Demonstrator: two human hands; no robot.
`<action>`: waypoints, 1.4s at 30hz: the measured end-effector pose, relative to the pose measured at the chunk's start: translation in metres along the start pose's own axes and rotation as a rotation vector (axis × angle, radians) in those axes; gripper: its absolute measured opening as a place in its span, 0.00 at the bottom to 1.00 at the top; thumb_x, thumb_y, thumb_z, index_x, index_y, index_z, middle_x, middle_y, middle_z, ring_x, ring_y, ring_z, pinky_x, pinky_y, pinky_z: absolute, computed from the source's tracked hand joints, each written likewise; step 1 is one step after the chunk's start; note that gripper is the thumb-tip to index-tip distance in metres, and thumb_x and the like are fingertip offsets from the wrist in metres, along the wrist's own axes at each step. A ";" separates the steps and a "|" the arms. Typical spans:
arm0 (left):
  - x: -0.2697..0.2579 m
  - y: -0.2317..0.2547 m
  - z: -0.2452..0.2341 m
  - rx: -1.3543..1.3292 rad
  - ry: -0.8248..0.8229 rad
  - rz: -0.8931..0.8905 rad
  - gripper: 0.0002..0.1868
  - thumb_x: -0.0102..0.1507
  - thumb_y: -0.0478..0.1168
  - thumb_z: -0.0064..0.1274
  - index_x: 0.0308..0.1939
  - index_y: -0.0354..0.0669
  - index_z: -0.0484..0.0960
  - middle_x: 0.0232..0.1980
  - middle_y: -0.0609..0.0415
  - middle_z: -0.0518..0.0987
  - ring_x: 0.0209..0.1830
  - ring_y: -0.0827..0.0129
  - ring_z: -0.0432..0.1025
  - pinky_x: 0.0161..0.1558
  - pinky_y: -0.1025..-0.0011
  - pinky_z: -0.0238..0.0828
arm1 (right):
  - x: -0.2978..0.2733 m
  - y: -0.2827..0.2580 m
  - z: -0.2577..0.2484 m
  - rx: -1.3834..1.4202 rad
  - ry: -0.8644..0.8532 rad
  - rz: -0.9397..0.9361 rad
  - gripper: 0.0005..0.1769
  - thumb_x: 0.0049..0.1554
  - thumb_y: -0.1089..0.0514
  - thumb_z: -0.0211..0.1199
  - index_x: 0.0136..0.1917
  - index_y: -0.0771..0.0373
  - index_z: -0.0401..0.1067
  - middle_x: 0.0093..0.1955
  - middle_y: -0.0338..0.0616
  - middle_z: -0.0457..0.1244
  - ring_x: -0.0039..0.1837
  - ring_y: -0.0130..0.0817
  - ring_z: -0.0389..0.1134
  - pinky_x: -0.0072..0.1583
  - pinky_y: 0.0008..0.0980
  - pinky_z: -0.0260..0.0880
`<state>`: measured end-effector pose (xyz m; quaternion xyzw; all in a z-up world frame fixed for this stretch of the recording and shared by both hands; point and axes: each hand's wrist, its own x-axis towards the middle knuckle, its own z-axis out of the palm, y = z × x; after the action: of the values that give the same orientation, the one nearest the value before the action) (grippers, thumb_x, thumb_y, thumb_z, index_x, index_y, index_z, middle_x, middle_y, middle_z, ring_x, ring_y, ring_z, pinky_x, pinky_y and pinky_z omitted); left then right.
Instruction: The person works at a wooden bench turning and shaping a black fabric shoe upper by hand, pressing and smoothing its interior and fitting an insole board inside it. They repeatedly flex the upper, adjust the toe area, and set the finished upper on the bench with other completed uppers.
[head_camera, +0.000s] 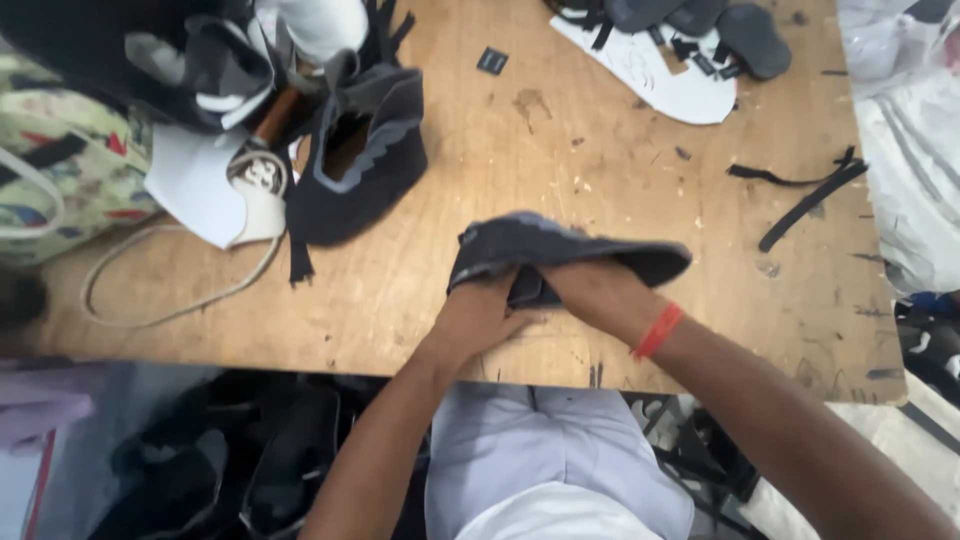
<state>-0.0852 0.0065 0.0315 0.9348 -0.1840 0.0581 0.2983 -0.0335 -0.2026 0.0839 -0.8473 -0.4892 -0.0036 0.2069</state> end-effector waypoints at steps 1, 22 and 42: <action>0.002 0.002 -0.004 -0.037 -0.025 -0.015 0.46 0.60 0.63 0.59 0.68 0.28 0.67 0.66 0.30 0.72 0.67 0.40 0.65 0.63 0.55 0.64 | -0.003 0.018 0.020 -0.161 0.000 0.018 0.23 0.59 0.63 0.51 0.67 0.63 0.68 0.63 0.57 0.66 0.64 0.52 0.68 0.66 0.45 0.66; 0.007 -0.047 0.038 0.030 0.066 -0.044 0.20 0.63 0.43 0.50 0.50 0.28 0.81 0.49 0.30 0.79 0.49 0.39 0.74 0.54 0.50 0.70 | 0.006 0.027 0.054 0.065 0.002 0.384 0.17 0.63 0.57 0.51 0.62 0.63 0.70 0.61 0.61 0.66 0.65 0.59 0.66 0.71 0.55 0.61; 0.007 -0.047 0.040 -0.144 0.116 -0.119 0.22 0.61 0.39 0.50 0.55 0.25 0.77 0.49 0.26 0.78 0.51 0.36 0.72 0.54 0.48 0.67 | 0.033 0.044 0.077 -0.075 0.298 0.418 0.11 0.59 0.60 0.54 0.52 0.63 0.74 0.51 0.57 0.69 0.55 0.55 0.70 0.55 0.52 0.69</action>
<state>-0.0613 0.0166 -0.0254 0.9152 -0.1145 0.0808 0.3779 0.0055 -0.1669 0.0046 -0.9272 -0.2673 -0.1036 0.2411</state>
